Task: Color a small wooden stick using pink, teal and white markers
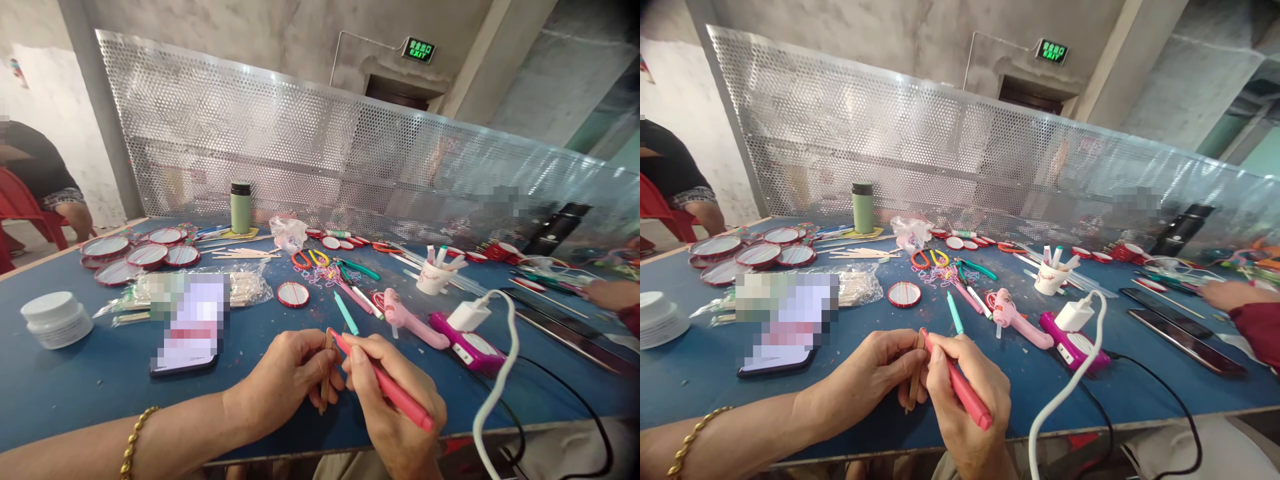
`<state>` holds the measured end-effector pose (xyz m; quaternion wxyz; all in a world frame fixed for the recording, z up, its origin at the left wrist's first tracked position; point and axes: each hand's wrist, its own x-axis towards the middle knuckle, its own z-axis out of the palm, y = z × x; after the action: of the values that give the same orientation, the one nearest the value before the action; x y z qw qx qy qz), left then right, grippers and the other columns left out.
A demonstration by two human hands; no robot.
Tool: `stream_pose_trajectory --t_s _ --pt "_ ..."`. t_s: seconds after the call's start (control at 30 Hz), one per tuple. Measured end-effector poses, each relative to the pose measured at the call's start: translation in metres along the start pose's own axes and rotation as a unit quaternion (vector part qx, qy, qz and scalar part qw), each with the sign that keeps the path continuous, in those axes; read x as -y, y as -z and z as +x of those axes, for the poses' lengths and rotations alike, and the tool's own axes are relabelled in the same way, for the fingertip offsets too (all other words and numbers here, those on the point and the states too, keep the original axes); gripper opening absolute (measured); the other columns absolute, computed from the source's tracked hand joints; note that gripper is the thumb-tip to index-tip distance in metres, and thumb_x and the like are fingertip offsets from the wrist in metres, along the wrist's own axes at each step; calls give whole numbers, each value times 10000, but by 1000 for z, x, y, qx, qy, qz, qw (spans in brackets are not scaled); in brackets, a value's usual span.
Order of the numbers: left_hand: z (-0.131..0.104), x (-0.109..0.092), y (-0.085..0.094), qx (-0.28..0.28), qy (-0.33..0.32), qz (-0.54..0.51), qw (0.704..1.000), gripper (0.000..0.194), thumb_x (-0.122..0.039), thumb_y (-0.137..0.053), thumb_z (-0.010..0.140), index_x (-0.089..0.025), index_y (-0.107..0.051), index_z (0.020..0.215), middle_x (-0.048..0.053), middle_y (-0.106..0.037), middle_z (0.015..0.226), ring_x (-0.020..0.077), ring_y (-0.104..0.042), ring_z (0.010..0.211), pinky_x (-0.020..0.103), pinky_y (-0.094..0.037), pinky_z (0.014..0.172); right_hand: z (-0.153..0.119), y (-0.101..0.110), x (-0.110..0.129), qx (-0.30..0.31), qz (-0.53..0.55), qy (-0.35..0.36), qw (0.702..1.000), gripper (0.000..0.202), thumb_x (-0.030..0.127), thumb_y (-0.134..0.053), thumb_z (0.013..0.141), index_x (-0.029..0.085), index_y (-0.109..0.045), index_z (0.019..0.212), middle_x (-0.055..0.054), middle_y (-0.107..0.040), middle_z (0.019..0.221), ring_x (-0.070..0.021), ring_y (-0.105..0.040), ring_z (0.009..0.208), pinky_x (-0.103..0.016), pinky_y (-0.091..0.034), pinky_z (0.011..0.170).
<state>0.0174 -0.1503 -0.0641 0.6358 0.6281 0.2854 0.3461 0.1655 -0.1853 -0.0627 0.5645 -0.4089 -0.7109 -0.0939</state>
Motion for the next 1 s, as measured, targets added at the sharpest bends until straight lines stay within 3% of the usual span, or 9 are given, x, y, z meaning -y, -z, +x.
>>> stream_pose_trajectory --t_s 0.5,0.7,1.0 --pt "0 2 0 -5 1 8 1000 255 -325 -469 923 -153 -549 752 13 -623 654 86 -532 495 204 -449 515 0 0 1 -3 4 3 1000 140 137 -556 933 184 -687 916 28 -683 711 -66 -652 583 -147 -517 639" --pt "0 1 0 -5 0 10 1000 251 -311 -472 922 -145 -555 753 12 -616 651 84 -535 499 200 -452 519 -2 0 -3 1 -19 15 1000 150 151 -561 931 194 -705 929 21 -715 751 -89 -689 659 -174 -533 733" --pt "0 3 0 -4 -1 10 1000 271 -336 -463 933 -148 -554 761 14 -616 646 81 -529 492 197 -451 513 0 0 0 -2 -1 8 1000 147 134 -556 930 189 -692 922 28 -692 721 -70 -664 603 -151 -520 652"
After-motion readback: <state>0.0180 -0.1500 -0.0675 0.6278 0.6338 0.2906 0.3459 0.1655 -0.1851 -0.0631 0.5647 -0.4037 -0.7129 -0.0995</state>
